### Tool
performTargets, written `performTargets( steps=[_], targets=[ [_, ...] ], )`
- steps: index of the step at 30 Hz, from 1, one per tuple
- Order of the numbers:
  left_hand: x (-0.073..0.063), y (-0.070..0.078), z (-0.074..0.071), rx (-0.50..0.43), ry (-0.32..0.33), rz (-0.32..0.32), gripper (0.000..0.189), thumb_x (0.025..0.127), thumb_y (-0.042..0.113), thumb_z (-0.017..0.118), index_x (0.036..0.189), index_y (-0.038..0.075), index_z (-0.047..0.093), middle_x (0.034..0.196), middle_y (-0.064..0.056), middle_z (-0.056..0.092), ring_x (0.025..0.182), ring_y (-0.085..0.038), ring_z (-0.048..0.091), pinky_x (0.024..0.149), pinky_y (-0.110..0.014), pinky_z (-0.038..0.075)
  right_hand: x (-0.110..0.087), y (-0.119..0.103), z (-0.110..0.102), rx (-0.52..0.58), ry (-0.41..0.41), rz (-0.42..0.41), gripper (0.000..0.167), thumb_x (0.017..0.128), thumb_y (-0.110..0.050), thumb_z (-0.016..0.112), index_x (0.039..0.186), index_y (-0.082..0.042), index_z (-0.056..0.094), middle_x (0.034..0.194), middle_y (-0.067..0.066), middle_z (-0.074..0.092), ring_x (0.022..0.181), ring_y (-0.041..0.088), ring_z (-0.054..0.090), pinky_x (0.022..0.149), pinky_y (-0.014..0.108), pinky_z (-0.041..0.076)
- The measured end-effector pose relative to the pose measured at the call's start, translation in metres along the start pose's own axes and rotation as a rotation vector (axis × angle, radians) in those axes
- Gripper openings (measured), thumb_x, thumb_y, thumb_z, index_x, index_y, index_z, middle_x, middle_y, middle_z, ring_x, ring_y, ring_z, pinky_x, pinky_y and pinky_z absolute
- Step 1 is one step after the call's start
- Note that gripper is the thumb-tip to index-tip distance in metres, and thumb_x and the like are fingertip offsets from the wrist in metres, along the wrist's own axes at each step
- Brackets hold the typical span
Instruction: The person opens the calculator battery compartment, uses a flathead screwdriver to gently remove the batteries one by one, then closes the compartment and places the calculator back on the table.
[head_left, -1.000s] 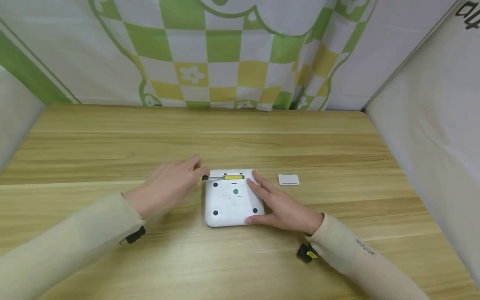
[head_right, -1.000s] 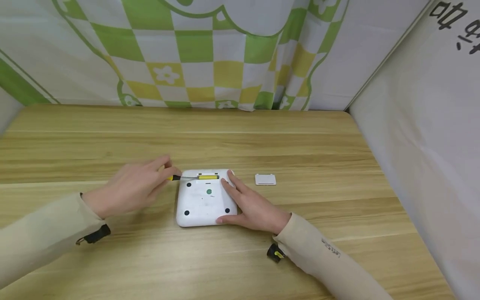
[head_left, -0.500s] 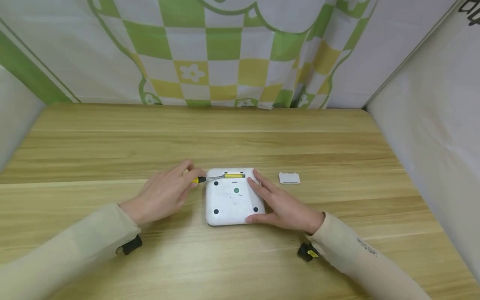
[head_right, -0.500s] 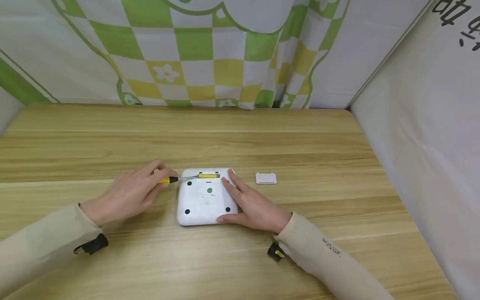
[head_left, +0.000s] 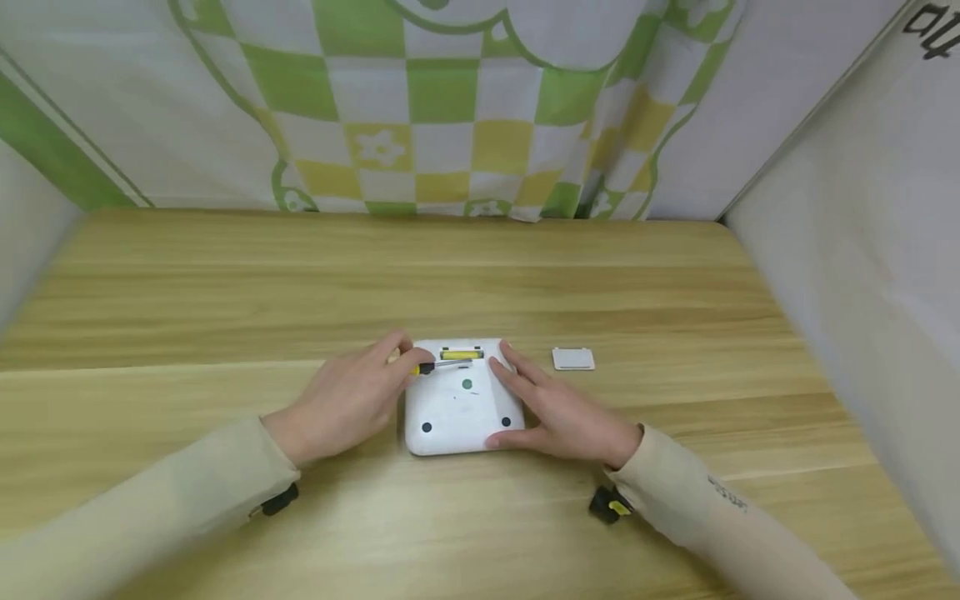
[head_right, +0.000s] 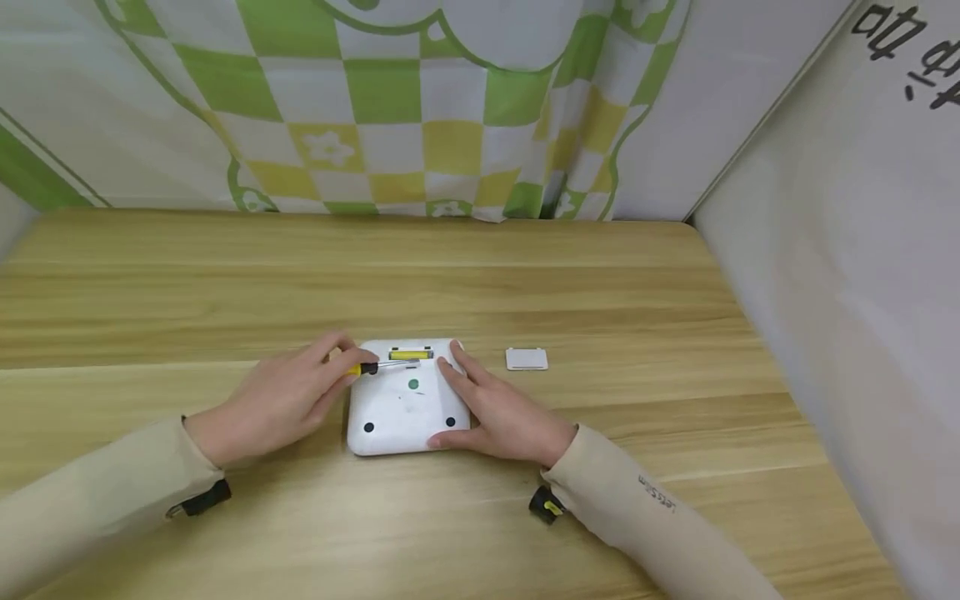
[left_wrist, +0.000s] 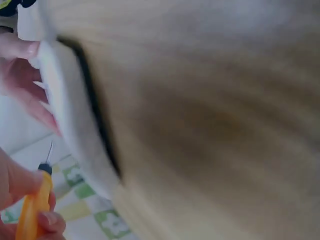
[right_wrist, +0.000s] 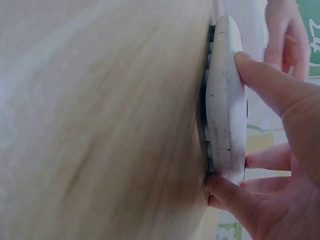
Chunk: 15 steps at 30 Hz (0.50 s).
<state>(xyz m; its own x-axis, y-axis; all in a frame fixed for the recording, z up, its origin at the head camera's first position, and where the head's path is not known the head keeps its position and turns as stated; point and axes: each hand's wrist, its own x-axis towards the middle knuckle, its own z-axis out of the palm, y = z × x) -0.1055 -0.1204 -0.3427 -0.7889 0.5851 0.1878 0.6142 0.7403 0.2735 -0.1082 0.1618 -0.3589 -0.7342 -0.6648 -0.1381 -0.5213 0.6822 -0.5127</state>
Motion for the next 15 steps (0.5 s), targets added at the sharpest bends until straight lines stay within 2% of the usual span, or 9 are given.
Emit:
performTargets(
  steps=[5,15],
  targets=[
    [0.001,0.000,-0.012,0.051,0.026,-0.017,0.043,0.081,-0.006,0.061,0.121,0.011,0.058,0.105,-0.005,0.053,0.052,-0.008,0.037,0.039,-0.018,0.027,0.001,0.000,0.001,0.015,-0.006,0.008,0.096,0.082,-0.053,0.068,0.153,-0.010,0.020,0.161,0.010,0.005,0.144,0.028,0.025,0.111,0.040,0.034],
    [0.003,-0.006,-0.020,0.165,-0.030,0.055,0.036,0.081,-0.002,0.061,0.116,0.008,0.063,0.100,-0.007,0.055,0.055,-0.010,0.041,0.040,-0.016,0.029,0.000,0.001,0.002,0.019,-0.006,0.010,0.095,0.082,-0.052,0.068,0.153,-0.011,0.020,0.162,0.010,0.005,0.143,0.028,0.026,0.110,0.039,0.036]
  ],
)
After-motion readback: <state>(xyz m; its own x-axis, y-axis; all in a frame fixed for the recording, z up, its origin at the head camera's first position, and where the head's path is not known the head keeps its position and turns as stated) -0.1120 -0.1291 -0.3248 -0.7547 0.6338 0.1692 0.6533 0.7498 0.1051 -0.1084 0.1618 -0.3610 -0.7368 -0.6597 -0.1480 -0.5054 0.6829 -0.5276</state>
